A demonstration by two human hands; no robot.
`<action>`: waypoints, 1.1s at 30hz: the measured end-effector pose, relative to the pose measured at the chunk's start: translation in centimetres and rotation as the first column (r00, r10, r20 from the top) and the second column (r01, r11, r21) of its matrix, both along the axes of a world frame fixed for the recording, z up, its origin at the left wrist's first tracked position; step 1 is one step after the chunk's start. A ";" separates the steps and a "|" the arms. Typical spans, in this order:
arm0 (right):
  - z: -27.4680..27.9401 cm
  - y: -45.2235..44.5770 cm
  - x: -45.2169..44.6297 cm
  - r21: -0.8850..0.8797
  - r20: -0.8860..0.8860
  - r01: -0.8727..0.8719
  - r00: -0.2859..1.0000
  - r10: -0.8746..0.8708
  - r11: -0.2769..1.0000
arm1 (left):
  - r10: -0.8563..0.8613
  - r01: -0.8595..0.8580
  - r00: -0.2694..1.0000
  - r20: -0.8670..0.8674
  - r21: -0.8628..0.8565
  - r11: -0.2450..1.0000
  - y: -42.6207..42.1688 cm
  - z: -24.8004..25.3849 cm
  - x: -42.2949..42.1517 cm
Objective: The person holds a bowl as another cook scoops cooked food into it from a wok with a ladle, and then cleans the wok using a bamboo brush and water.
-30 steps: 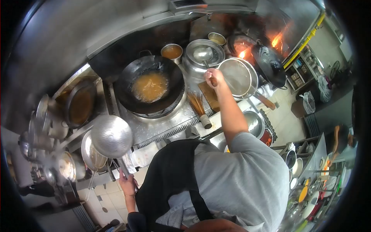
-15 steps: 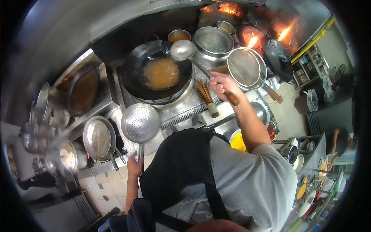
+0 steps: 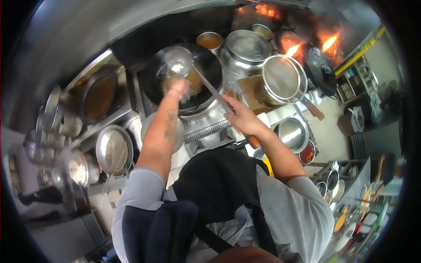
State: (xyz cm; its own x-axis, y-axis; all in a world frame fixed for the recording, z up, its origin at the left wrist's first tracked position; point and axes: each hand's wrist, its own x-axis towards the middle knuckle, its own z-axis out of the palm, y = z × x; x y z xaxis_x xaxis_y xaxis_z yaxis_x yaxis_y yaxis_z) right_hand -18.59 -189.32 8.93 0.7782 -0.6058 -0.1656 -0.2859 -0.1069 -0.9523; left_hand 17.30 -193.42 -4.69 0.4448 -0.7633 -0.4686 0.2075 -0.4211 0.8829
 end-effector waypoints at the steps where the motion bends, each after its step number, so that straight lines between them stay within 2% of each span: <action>1: -1.2 -0.5 -0.4 -0.001 -0.004 0.034 0.999 -0.034 0.999 | 0.173 -0.191 0.978 -0.118 -0.164 0.968 -0.5 1.3 -0.2; 2: -3.0 -1.2 -0.8 -0.373 0.004 0.074 0.997 -0.078 0.925 | 0.168 -0.195 0.972 -0.162 -0.169 0.966 -0.8 2.9 0.3; 3: -4.6 -1.6 -1.4 -0.690 0.015 0.097 0.993 -0.120 0.717 | 0.170 -0.185 0.979 -0.109 -0.154 0.971 -1.4 2.8 1.5; 4: -5.7 -1.7 -2.1 -0.688 0.013 0.125 0.987 -0.161 0.715 | 0.151 -0.136 0.982 0.115 -0.126 0.983 -0.3 5.9 0.0; 5: -6.5 -1.9 -2.8 -0.602 -0.054 0.153 0.971 -0.232 0.783 | 0.124 -0.095 0.953 0.278 -0.114 0.989 0.1 5.5 0.3; 6: -7.2 -2.3 -3.6 -0.516 -0.119 0.203 0.945 -0.304 0.832 | 0.061 0.092 0.822 0.567 -0.237 0.967 0.6 2.3 1.7; 7: -7.7 -2.5 -4.3 -0.478 -0.222 0.211 0.910 -0.349 0.853 | -0.001 0.138 0.678 0.735 -0.126 0.982 2.9 5.2 -1.1; 8: -8.7 -2.3 -5.0 -0.441 -0.326 0.239 0.855 -0.403 0.865 | -0.062 0.193 0.540 0.839 -0.052 0.980 4.2 3.7 -1.3; 9: -14.6 -3.0 -6.2 -0.520 -0.247 0.277 0.857 -0.452 0.808 | -0.061 0.277 0.488 0.871 -0.089 0.957 5.7 0.7 -0.9; 11: -13.6 -2.4 -9.0 -0.351 -0.494 0.198 0.791 -0.361 0.915 | -0.017 0.430 0.249 0.968 -0.095 0.898 9.2 1.3 -5.1; 12: -17.0 -2.4 -10.0 -0.503 -0.447 0.169 0.789 -0.422 0.847 | -0.007 0.450 0.206 0.979 -0.088 0.889 10.4 0.4 -6.1; 13: -16.1 -2.1 -11.0 -0.441 -0.515 0.171 0.756 -0.404 0.881 | 0.005 0.474 0.218 0.976 -0.110 0.874 11.6 -0.8 -6.4; 14: -16.9 -1.8 -11.6 -0.507 -0.491 0.163 0.752 -0.439 0.847 | -0.060 0.489 0.209 0.976 -0.051 0.871 12.9 -0.6 -7.3; 15: -17.0 -2.2 -11.9 -0.454 -0.562 0.141 0.721 -0.406 0.880 | -0.040 0.488 0.151 0.988 -0.039 0.872 13.4 -0.8 -7.9; 16: -17.8 -2.4 -11.8 -0.460 -0.559 0.152 0.716 -0.418 0.875 | -0.024 0.468 0.084 0.996 -0.018 0.883 13.8 -0.8 -7.8; 18: -19.9 -2.5 -11.0 -0.703 -0.483 0.067 0.685 -0.545 0.708 | -0.073 0.487 0.034 0.997 0.047 0.872 13.2 -1.0 -7.0; 20: -17.6 -1.9 -8.1 -0.671 -0.490 0.130 0.661 -0.568 0.730 | -0.122 0.501 -0.010 0.992 0.111 0.858 12.5 -1.8 -6.9; 22: -16.9 -1.4 -5.7 -0.420 -0.687 0.065 0.629 -0.364 0.905 | -0.235 0.497 0.074 0.969 0.169 0.851 11.5 -3.6 -6.8; 24: -19.0 -1.3 -4.2 -0.400 -0.691 0.062 0.635 -0.345 0.915 | -0.238 0.498 0.072 0.969 0.172 0.850 11.5 -3.7 -7.3; 28: -16.5 -1.3 -3.7 -0.326 -0.676 0.040 0.689 -0.262 0.945 | -0.231 0.528 0.020 0.973 0.186 0.829 11.1 -4.7 -6.5; 30: -15.9 0.1 -5.1 -0.366 -0.634 0.063 0.713 -0.298 0.929 | -0.250 0.511 0.009 0.968 0.211 0.834 11.2 -4.6 -6.5; 32: -13.2 2.4 -7.6 -0.446 -0.563 0.034 0.766 -0.310 0.894 | -0.270 0.497 0.002 0.963 0.234 0.836 11.4 -4.5 -7.1; 33: -15.0 2.1 -8.2 -0.354 -0.664 -0.052 0.717 -0.212 0.934 | -0.244 0.497 0.032 0.969 0.196 0.845 11.5 -4.2 -7.3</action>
State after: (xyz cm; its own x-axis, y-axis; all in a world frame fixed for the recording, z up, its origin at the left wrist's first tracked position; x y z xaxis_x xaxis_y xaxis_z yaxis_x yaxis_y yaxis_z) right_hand -26.80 -187.18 -6.06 0.4745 -0.7784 -0.4111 -0.8613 -0.3141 -0.3994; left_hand 9.99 -181.93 -8.87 0.0416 -0.9764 0.2118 -0.9684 0.0128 0.2492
